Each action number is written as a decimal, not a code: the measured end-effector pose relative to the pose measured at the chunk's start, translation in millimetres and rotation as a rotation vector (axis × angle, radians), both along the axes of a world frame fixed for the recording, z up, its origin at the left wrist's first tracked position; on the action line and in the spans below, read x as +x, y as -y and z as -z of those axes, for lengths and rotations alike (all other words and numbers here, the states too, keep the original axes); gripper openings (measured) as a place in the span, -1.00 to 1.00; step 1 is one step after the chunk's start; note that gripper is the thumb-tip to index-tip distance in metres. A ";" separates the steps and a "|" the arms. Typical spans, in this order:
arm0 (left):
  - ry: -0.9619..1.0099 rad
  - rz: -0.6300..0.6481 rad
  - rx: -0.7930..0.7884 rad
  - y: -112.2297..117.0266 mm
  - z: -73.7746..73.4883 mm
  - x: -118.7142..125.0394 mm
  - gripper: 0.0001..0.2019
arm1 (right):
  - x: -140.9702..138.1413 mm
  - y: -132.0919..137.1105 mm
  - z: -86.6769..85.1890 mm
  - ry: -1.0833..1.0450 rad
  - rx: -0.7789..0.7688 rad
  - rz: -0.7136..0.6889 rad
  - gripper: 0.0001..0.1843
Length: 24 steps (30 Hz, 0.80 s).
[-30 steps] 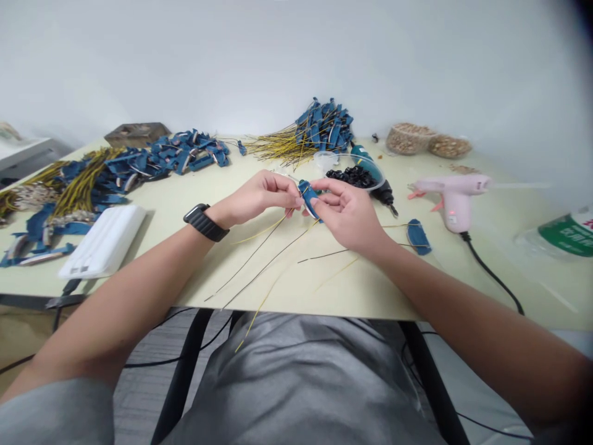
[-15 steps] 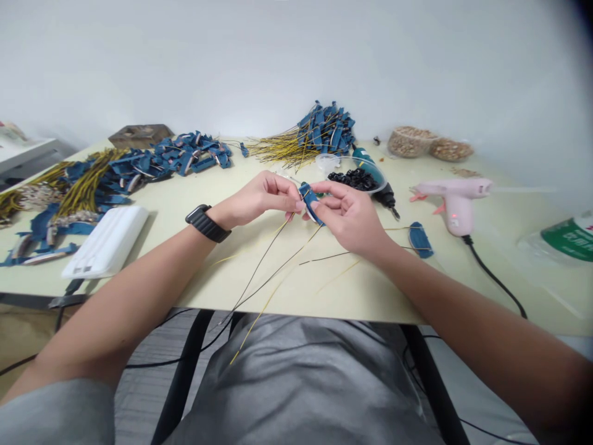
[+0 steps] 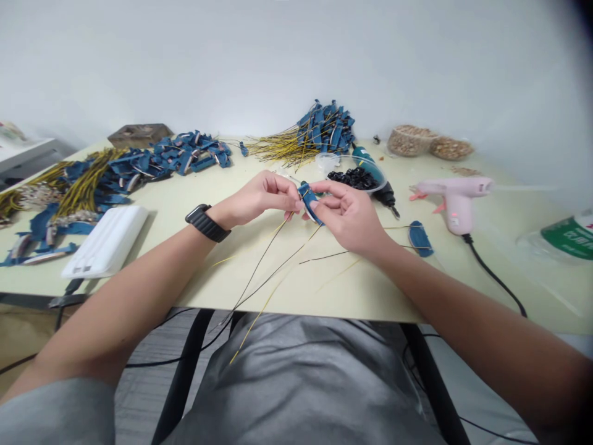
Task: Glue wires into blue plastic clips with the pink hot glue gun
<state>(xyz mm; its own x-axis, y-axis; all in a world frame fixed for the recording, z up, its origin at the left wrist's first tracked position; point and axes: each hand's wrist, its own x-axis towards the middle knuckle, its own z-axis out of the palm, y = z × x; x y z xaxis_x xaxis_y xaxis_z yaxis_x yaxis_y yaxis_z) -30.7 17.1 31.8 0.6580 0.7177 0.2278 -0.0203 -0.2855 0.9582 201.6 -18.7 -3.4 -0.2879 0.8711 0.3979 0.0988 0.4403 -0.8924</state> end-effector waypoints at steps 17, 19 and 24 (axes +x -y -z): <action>-0.039 -0.029 -0.009 3.6 -1.0 1.6 -0.68 | -0.1 0.8 0.1 0.025 -0.023 0.011 -0.61; -0.043 -0.026 -0.008 3.7 -1.8 1.9 -0.66 | -0.4 0.7 0.0 0.023 -0.019 0.008 -0.62; -0.046 -0.028 -0.003 2.9 -2.6 3.3 -0.67 | -0.8 0.7 0.8 0.027 -0.008 0.012 -0.62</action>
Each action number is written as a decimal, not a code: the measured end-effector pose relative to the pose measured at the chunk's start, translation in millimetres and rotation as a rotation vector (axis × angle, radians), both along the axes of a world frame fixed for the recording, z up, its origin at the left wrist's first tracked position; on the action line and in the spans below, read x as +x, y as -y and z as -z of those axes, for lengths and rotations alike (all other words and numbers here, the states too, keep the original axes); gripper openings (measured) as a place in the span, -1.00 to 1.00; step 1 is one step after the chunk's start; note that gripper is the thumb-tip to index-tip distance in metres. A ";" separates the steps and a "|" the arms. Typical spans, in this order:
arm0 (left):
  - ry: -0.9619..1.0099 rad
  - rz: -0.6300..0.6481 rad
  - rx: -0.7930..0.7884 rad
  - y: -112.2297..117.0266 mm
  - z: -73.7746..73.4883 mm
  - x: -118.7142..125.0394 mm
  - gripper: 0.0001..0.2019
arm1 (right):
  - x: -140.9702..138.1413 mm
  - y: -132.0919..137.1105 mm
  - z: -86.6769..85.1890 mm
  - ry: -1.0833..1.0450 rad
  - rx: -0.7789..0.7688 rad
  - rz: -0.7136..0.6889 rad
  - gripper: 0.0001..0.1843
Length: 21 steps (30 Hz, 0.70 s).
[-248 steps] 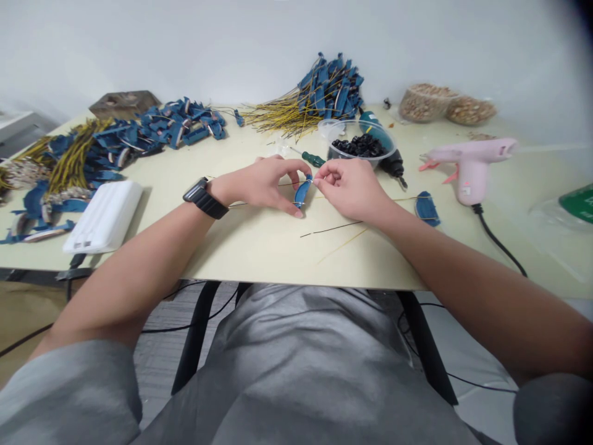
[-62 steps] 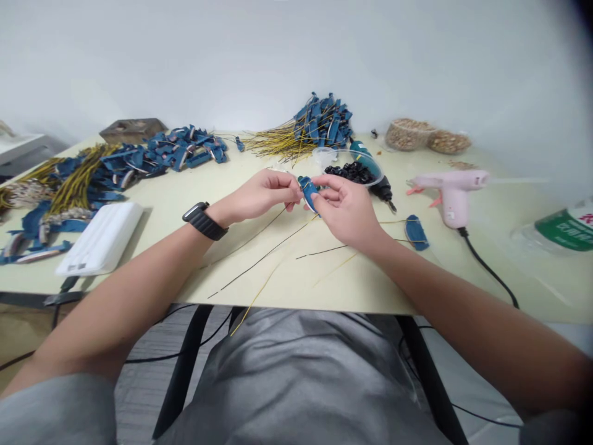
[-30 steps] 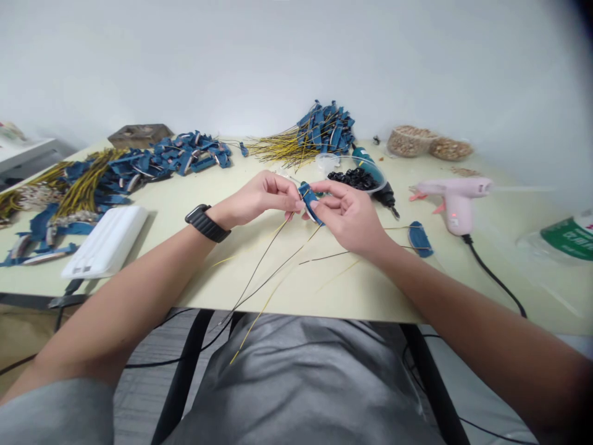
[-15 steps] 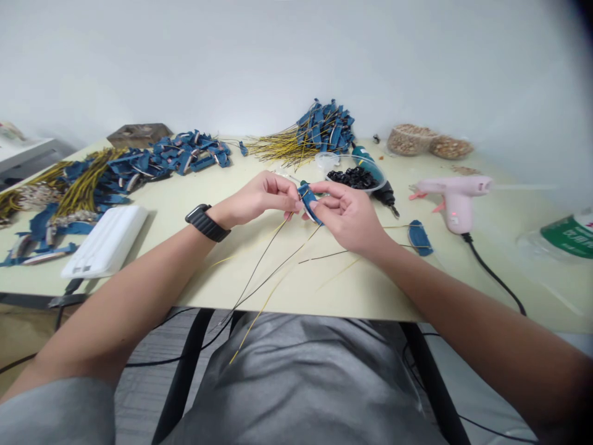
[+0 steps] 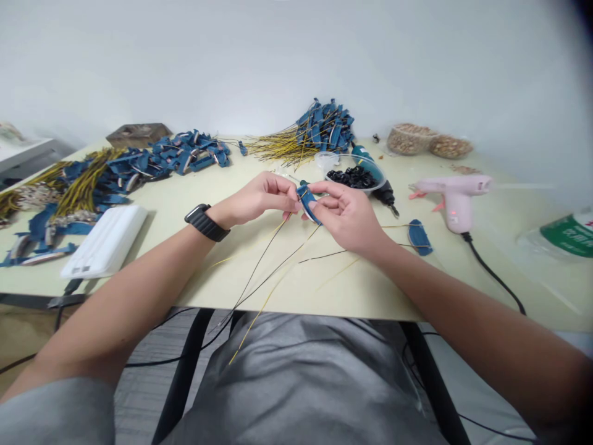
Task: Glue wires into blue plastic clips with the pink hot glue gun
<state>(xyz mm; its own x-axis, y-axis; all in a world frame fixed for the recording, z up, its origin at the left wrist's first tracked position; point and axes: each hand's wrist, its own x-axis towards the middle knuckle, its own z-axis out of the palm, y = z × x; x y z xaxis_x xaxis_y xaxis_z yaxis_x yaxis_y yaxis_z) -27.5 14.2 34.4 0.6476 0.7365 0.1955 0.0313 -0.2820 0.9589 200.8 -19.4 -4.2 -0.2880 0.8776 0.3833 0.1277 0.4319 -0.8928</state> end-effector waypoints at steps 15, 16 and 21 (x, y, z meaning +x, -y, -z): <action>-0.085 0.000 0.024 -4.3 4.9 -2.2 -0.79 | -0.6 -2.2 5.1 0.060 -0.005 0.053 -0.63; -0.100 -0.004 0.030 -4.5 5.3 -2.7 -0.79 | -0.4 -2.3 5.4 0.079 0.000 0.061 -0.63; -0.253 -0.024 0.094 -5.8 7.9 -5.7 -0.78 | 0.7 -2.8 6.4 0.194 0.021 0.110 -0.62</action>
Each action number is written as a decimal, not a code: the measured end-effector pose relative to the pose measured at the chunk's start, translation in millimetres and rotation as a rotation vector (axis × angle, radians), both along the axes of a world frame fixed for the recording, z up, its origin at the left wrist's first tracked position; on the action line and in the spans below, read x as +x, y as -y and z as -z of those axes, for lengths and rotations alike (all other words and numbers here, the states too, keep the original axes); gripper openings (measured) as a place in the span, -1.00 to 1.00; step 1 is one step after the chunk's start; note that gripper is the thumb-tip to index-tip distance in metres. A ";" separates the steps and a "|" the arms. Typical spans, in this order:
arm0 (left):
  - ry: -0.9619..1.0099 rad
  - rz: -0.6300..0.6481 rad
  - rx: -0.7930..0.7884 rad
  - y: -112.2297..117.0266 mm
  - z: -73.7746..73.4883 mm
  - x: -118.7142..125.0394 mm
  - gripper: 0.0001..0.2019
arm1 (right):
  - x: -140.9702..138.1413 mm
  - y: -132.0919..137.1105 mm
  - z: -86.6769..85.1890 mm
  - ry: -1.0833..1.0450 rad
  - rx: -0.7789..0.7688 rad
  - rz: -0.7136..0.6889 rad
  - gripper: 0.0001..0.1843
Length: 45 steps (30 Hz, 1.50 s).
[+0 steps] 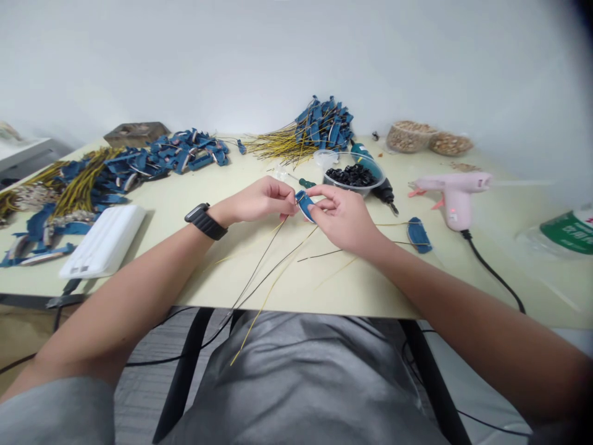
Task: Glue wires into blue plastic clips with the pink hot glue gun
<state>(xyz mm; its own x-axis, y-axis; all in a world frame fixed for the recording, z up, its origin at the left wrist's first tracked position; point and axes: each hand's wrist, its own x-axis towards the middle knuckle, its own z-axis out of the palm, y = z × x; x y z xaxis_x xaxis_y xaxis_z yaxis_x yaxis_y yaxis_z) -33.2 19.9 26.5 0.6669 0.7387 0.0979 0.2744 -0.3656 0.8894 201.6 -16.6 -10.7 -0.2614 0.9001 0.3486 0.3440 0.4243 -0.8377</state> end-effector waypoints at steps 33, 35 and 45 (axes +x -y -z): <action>-0.269 -0.080 0.405 -2.5 9.3 0.8 -0.67 | -2.1 1.9 -6.3 0.303 0.046 0.091 -0.78; -0.263 -0.089 0.384 -3.1 10.3 1.5 -0.68 | -2.2 3.1 -7.5 0.316 0.035 0.095 -0.75; -0.212 -0.094 0.270 -5.8 14.4 3.1 -0.77 | -3.8 6.0 -10.1 0.331 0.001 0.136 -0.67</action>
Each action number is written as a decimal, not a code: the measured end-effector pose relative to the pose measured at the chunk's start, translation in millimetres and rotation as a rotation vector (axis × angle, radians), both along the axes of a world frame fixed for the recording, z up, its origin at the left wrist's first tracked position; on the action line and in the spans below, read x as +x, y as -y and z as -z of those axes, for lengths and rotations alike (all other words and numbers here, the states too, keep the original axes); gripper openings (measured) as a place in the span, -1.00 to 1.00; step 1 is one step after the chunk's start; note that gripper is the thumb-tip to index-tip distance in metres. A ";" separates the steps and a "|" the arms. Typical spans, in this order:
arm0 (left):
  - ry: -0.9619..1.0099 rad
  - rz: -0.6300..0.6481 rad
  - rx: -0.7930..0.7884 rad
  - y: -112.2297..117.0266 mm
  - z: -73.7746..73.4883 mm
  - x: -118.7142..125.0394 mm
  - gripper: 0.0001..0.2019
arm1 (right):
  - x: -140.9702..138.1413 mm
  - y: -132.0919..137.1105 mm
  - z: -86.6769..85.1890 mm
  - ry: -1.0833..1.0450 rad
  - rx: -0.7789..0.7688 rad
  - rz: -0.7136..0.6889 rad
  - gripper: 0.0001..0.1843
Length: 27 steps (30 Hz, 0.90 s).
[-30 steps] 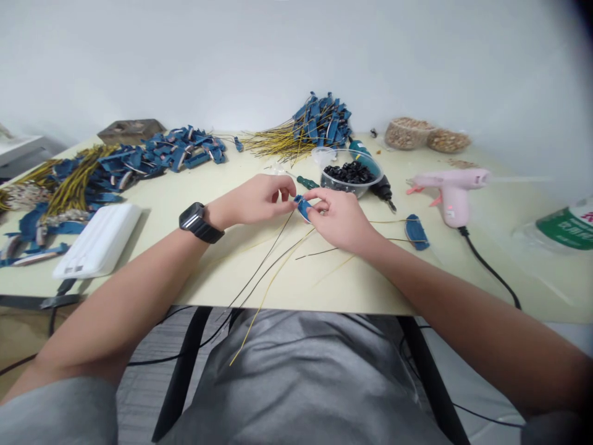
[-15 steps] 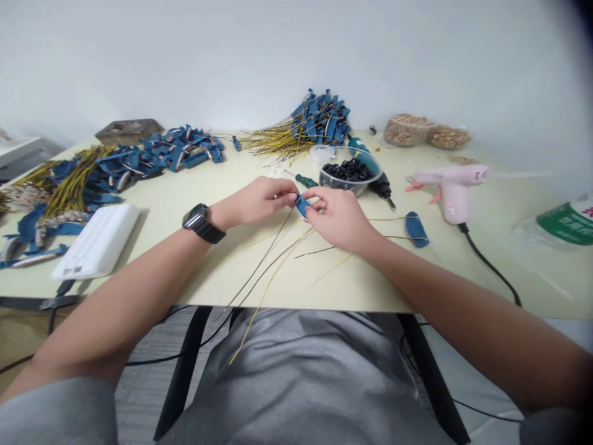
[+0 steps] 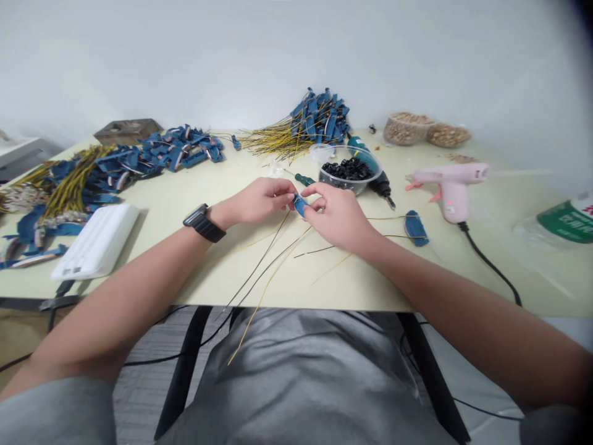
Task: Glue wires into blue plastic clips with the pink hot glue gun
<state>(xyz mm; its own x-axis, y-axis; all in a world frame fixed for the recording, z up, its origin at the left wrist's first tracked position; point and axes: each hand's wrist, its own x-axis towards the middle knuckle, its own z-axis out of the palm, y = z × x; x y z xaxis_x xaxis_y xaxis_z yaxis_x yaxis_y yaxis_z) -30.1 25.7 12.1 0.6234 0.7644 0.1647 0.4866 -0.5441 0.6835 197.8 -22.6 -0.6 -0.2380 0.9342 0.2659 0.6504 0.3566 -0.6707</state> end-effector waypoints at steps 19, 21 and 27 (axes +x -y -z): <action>0.008 -0.002 -0.005 -1.7 2.2 -1.5 -0.77 | -0.2 0.7 0.8 0.006 0.011 -0.016 -0.69; 0.010 -0.004 -0.001 -1.9 2.3 -1.7 -0.77 | -0.2 1.0 0.4 0.007 0.011 -0.019 -0.69; 0.010 -0.001 0.003 -2.5 3.1 -2.2 -0.79 | -0.2 1.2 -0.1 0.010 0.013 -0.022 -0.67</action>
<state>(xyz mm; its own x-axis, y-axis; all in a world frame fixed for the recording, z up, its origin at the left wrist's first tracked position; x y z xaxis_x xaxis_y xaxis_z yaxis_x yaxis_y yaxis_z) -32.3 28.2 9.0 0.6208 0.7646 0.1733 0.4804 -0.5457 0.6866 197.5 -23.8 -0.5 -0.2613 0.9251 0.2753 0.6492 0.3796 -0.6592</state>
